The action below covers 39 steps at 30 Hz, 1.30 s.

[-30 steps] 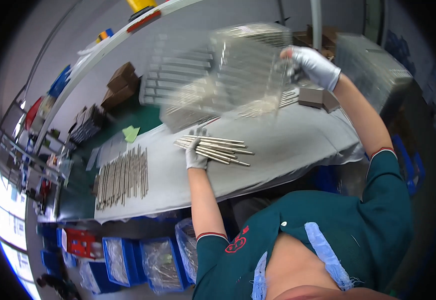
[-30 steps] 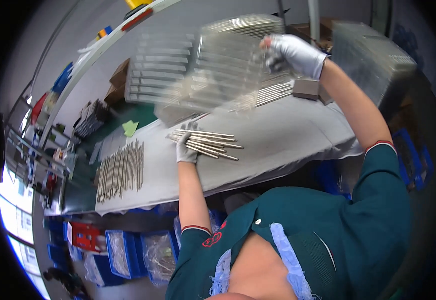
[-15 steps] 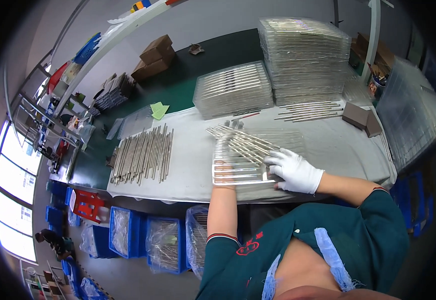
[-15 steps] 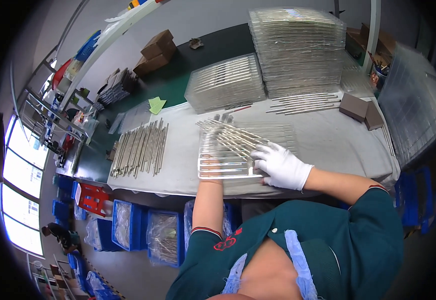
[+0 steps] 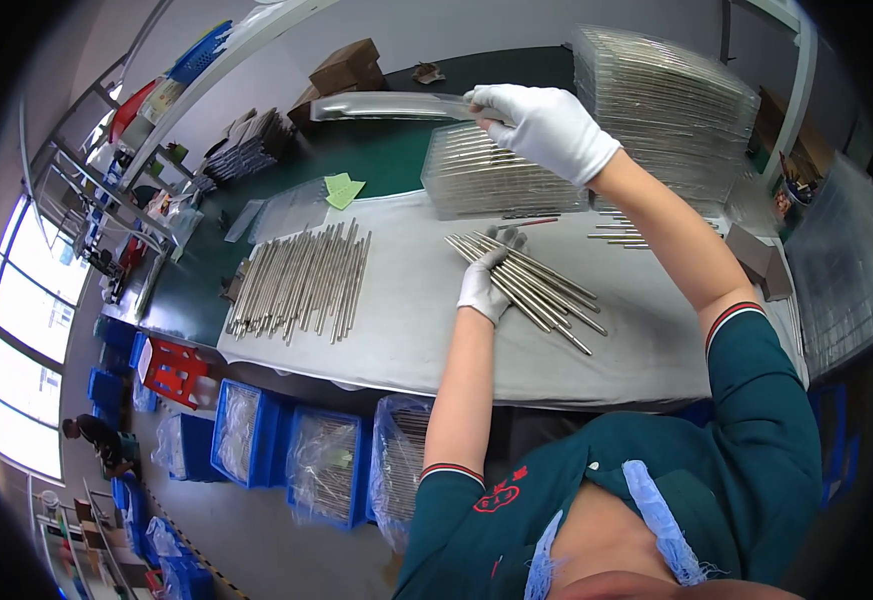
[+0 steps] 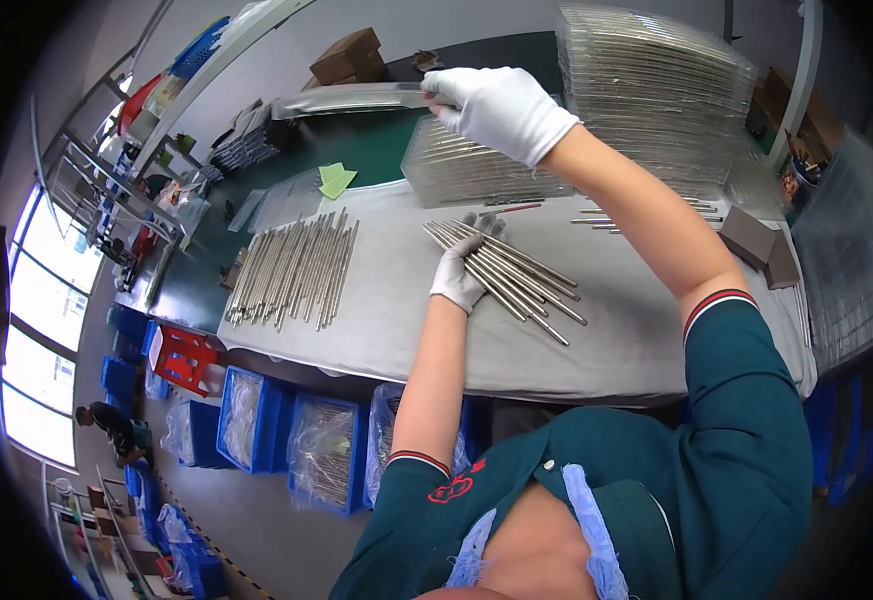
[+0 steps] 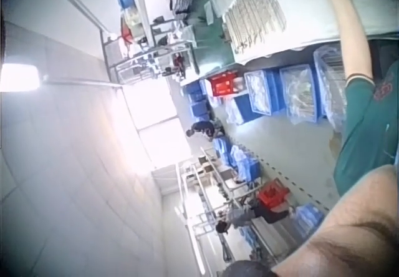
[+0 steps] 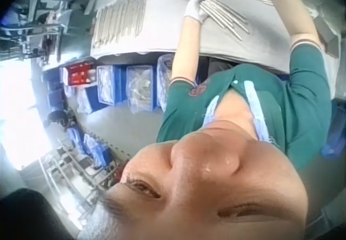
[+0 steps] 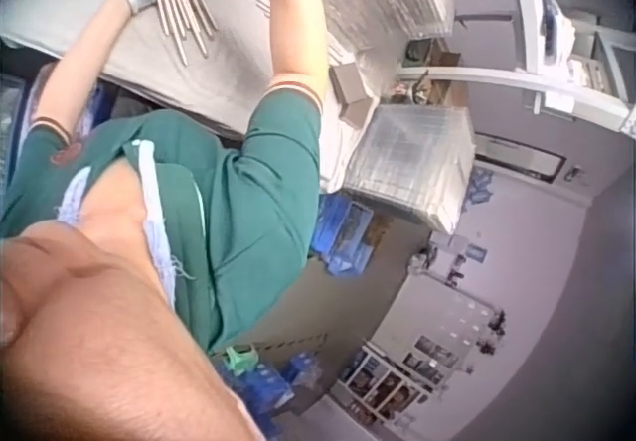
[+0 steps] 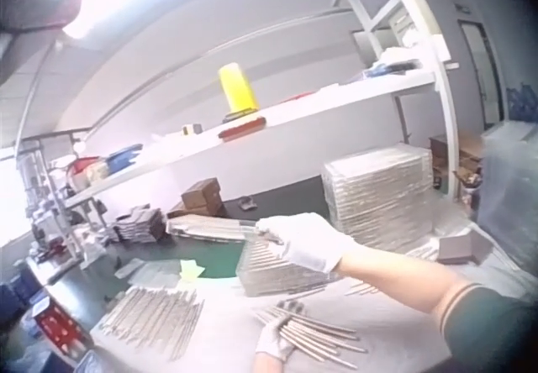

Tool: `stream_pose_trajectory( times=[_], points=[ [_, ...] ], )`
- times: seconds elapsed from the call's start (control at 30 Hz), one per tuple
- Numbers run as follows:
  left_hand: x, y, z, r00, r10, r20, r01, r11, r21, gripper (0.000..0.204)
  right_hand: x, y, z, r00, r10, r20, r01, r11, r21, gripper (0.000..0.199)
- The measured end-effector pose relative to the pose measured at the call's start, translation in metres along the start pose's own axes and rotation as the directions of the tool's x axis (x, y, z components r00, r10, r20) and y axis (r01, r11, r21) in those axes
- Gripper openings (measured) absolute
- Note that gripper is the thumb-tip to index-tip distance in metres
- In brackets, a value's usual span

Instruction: Arranging metal rods on a workbench and carefully placing them into plastic organizing trays.

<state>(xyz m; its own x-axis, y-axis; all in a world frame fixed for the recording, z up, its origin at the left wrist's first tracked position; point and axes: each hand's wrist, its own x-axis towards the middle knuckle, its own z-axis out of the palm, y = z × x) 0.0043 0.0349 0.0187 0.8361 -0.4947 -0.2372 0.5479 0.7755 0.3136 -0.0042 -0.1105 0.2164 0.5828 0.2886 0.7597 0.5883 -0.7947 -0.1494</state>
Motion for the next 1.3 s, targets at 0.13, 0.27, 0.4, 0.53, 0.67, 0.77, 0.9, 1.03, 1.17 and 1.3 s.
stream_pose_trajectory(
  times=[0.13, 0.27, 0.4, 0.53, 0.67, 0.77, 0.9, 1.03, 1.17, 1.3],
  points=[
    [-0.001, -0.001, -0.001, 1.000, 0.016, 0.013, -0.016, 0.999, 0.042, 0.046, -0.013, 0.050, 0.058, 0.931, 0.112, 0.347, 0.003, 0.950, -0.313, 0.021],
    [-0.001, -0.004, 0.002, 1.000, 0.011, -0.001, -0.011, 0.998, 0.060, 0.048, -0.047, 0.078, 0.073, 0.954, 0.087, 0.288, -0.024, 0.977, -0.214, 0.026],
    [-0.001, -0.002, 0.003, 1.000, 0.021, 0.004, -0.021, 0.998, 0.066, 0.050, -0.044, 0.087, 0.063, 0.895, 0.199, 0.398, -0.145, 0.976, -0.162, 0.026],
    [-0.001, -0.001, 0.001, 0.999, 0.037, -0.017, -0.035, 0.997, 0.074, 0.051, -0.045, 0.079, 0.061, 0.885, 0.223, 0.409, -0.172, 0.972, -0.158, 0.025],
    [-0.001, -0.002, 0.004, 1.000, 0.020, -0.020, -0.019, 0.996, 0.082, 0.051, -0.040, 0.074, 0.063, 0.854, 0.276, 0.441, -0.203, 0.957, -0.205, 0.024],
    [-0.002, -0.002, 0.003, 1.000, 0.022, -0.012, -0.021, 0.998, 0.066, 0.052, -0.039, 0.073, 0.059, 0.826, 0.306, 0.473, -0.220, 0.948, -0.229, 0.027],
    [-0.003, -0.002, 0.002, 1.000, 0.021, -0.009, -0.020, 0.996, 0.086, 0.051, -0.036, 0.073, 0.065, 0.930, 0.180, 0.322, -0.111, 0.969, -0.222, 0.049],
    [-0.002, -0.003, 0.001, 0.999, 0.022, -0.035, -0.020, 0.997, 0.077, 0.047, -0.026, 0.071, 0.085, 0.784, 0.375, 0.495, -0.222, 0.913, -0.341, 0.075],
    [0.000, -0.001, -0.001, 1.000, 0.020, -0.024, -0.018, 0.996, 0.085, 0.048, -0.026, 0.069, 0.099, 0.757, 0.418, 0.502, -0.206, 0.882, -0.424, 0.072],
    [0.000, -0.003, 0.004, 1.000, 0.017, -0.026, -0.014, 0.993, 0.118, 0.048, -0.036, 0.073, 0.100, 0.806, 0.383, 0.451, -0.194, 0.891, -0.409, 0.070]
  ],
)
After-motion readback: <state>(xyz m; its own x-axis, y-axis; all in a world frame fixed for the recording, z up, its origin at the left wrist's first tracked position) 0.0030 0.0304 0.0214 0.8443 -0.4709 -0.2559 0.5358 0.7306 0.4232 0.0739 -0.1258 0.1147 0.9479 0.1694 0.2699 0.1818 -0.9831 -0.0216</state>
